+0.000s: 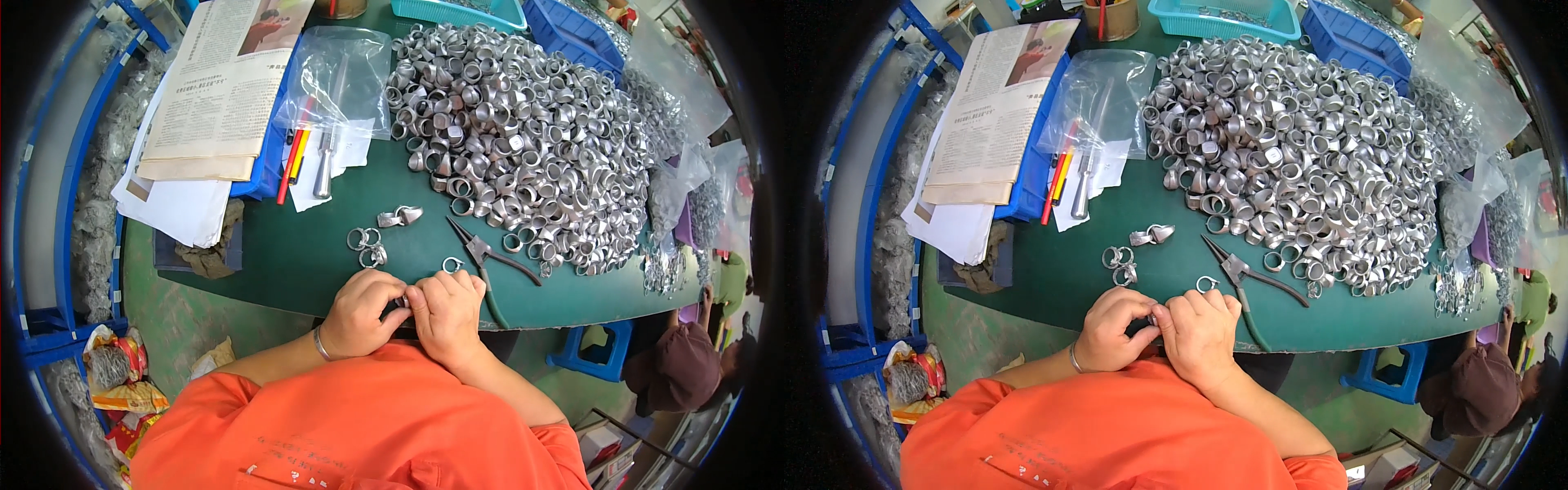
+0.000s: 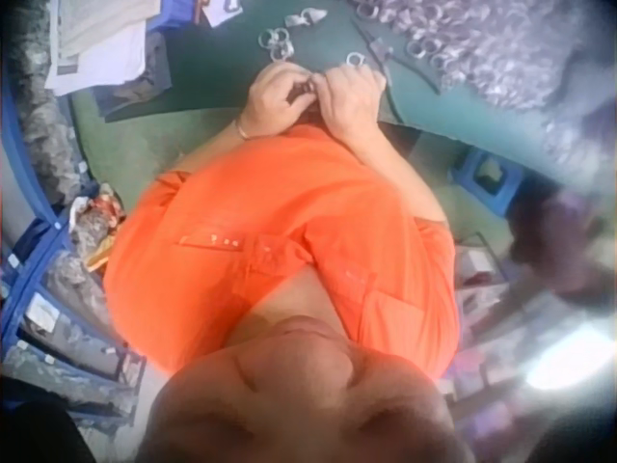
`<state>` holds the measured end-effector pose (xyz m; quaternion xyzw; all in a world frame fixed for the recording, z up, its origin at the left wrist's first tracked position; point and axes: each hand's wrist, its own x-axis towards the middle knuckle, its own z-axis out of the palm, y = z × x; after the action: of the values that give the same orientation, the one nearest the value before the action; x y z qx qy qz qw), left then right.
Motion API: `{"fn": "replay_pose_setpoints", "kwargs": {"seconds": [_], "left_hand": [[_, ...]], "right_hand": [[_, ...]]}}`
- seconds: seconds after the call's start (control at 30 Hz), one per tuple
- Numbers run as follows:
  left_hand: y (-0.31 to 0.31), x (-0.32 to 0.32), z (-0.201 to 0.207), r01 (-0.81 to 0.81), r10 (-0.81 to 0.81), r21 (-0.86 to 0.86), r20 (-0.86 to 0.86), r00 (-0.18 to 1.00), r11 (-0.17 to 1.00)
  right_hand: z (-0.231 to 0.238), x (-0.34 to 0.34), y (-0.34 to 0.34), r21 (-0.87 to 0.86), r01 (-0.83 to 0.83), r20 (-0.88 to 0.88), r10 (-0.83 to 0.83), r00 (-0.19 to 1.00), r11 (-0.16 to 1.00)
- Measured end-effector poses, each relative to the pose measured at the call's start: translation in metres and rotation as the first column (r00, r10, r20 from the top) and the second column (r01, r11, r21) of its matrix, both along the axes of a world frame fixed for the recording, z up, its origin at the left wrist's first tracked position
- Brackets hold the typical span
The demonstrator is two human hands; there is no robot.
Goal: The person removes papers from a plastic container to access a phone, places the papers on the table, and then assembles small metal rings and clasps together by hand and using pliers.
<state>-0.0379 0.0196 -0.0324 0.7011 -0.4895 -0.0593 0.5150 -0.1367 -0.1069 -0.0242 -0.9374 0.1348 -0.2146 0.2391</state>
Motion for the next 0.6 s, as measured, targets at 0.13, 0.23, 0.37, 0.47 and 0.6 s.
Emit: {"fn": "replay_pose_setpoints", "kwargs": {"seconds": [0.13, 0.23, 0.37, 0.47, 0.6], "left_hand": [[-0.002, 0.005, -0.003, -0.018, 0.018, 0.011, -0.025, 1.000, 1.000], [-0.010, 0.002, 0.007, -0.007, 0.007, 0.012, -0.017, 1.000, 1.000], [-0.017, 0.009, 0.012, -0.030, 0.030, 0.022, 0.001, 1.000, 0.999], [-0.012, 0.009, 0.005, -0.035, 0.035, 0.063, 0.002, 0.999, 0.997], [-0.008, 0.009, -0.006, 0.060, -0.059, -0.025, 0.027, 0.998, 0.998]], "right_hand": [[-0.004, 0.009, 0.001, 0.001, -0.003, -0.040, 0.003, 0.999, 1.000], [0.005, 0.006, -0.002, 0.005, 0.011, -0.052, -0.011, 0.999, 1.000], [0.009, 0.012, -0.008, 0.057, 0.023, -0.062, -0.020, 0.998, 0.998], [0.007, 0.013, -0.008, 0.064, 0.015, -0.061, -0.011, 0.998, 0.998], [0.009, 0.003, -0.013, 0.237, -0.050, -0.008, 0.053, 0.999, 0.970]]}}
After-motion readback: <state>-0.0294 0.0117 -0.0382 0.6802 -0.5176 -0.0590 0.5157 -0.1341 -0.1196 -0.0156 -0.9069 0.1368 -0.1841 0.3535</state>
